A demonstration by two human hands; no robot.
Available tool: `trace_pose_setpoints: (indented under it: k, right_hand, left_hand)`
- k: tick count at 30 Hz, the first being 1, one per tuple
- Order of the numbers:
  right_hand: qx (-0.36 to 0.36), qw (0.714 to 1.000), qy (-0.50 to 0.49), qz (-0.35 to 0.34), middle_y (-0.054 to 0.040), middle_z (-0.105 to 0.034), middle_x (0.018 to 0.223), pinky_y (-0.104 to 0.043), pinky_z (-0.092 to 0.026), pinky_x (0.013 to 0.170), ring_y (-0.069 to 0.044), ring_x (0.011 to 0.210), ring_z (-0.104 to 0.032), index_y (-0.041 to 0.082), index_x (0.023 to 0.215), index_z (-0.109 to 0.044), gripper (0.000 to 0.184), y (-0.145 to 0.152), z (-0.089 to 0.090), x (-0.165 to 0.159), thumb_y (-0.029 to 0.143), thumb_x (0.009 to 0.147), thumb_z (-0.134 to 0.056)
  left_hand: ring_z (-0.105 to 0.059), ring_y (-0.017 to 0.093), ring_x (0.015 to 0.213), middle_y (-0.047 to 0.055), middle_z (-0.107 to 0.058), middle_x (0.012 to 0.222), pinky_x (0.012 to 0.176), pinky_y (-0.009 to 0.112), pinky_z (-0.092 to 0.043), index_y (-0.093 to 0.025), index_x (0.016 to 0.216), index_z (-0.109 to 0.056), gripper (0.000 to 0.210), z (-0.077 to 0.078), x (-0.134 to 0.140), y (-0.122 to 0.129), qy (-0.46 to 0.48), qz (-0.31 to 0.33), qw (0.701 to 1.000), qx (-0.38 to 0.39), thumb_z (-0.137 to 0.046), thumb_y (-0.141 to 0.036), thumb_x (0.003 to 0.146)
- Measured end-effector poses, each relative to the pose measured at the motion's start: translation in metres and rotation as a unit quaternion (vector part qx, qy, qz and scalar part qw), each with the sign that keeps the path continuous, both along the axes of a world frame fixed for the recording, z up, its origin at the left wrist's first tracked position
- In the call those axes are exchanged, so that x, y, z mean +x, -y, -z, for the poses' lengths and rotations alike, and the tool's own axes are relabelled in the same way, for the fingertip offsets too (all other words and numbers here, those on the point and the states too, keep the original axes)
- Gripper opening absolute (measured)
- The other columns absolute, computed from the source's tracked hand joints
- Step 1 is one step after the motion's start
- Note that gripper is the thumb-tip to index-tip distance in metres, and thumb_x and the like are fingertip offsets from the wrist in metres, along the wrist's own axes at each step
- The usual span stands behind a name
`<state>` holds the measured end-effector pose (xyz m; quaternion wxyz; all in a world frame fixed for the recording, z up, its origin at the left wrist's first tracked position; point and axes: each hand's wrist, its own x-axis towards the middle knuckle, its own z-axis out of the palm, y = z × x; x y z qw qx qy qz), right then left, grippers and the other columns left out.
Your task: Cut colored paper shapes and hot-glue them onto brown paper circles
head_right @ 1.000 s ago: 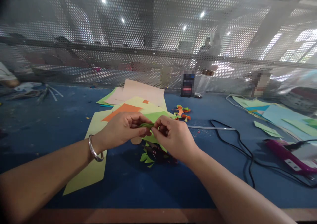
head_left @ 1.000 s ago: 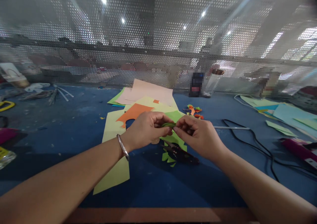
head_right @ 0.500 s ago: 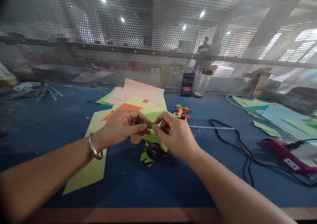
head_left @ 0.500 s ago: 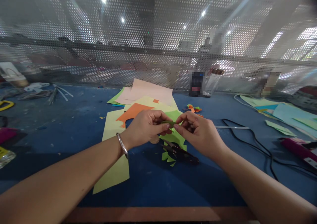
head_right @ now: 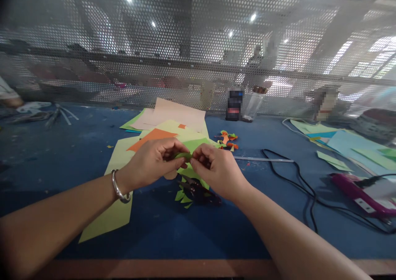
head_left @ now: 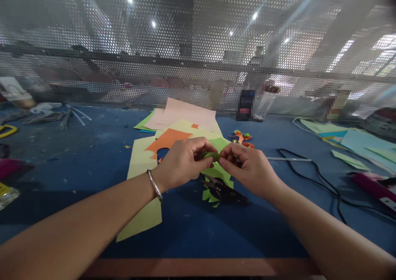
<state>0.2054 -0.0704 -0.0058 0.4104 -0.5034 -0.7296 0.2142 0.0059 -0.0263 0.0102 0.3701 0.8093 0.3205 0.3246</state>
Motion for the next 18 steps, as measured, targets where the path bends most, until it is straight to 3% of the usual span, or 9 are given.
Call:
trace_pose_setpoints:
  k: [4, 11, 18]
  right_hand:
    - [0.003, 1.000, 0.022, -0.006, 0.0039, -0.052, 0.065, -0.023, -0.036, 0.053, -0.011, 0.058, -0.046, 0.019, 0.080, -0.060, 0.008, 0.000, 0.000, 0.000, 0.022, 0.087, -0.061]
    - [-0.007, 1.000, 0.011, -0.010, 0.0041, -0.052, 0.064, -0.023, -0.035, 0.052, -0.010, 0.056, -0.045, 0.019, 0.078, -0.059, 0.010, 0.000, -0.002, -0.001, 0.024, 0.087, -0.062]
    - [-0.006, 1.000, 0.008, -0.018, 0.0048, -0.047, 0.064, -0.024, -0.034, 0.053, -0.010, 0.057, -0.042, 0.020, 0.078, -0.055, 0.013, 0.001, -0.001, -0.001, 0.026, 0.088, -0.061]
  left_hand:
    - [-0.053, 0.009, 0.058, -0.004, -0.061, 0.068, 0.055, 0.021, -0.041, -0.020, 0.099, -0.063, 0.016, -0.003, -0.002, -0.001, -0.037, -0.019, 0.997, 0.065, -0.064, -0.019, 0.082]
    - [-0.050, 0.010, 0.060, -0.005, -0.056, 0.069, 0.055, 0.022, -0.039, -0.022, 0.092, -0.055, 0.018, -0.005, -0.009, -0.009, -0.052, -0.018, 0.995, 0.079, -0.062, -0.015, 0.078]
    - [-0.047, 0.009, 0.058, -0.006, -0.051, 0.068, 0.054, 0.021, -0.038, -0.022, 0.098, -0.052, 0.022, -0.001, -0.006, -0.008, -0.005, 0.009, 1.000, 0.009, -0.061, -0.016, 0.079]
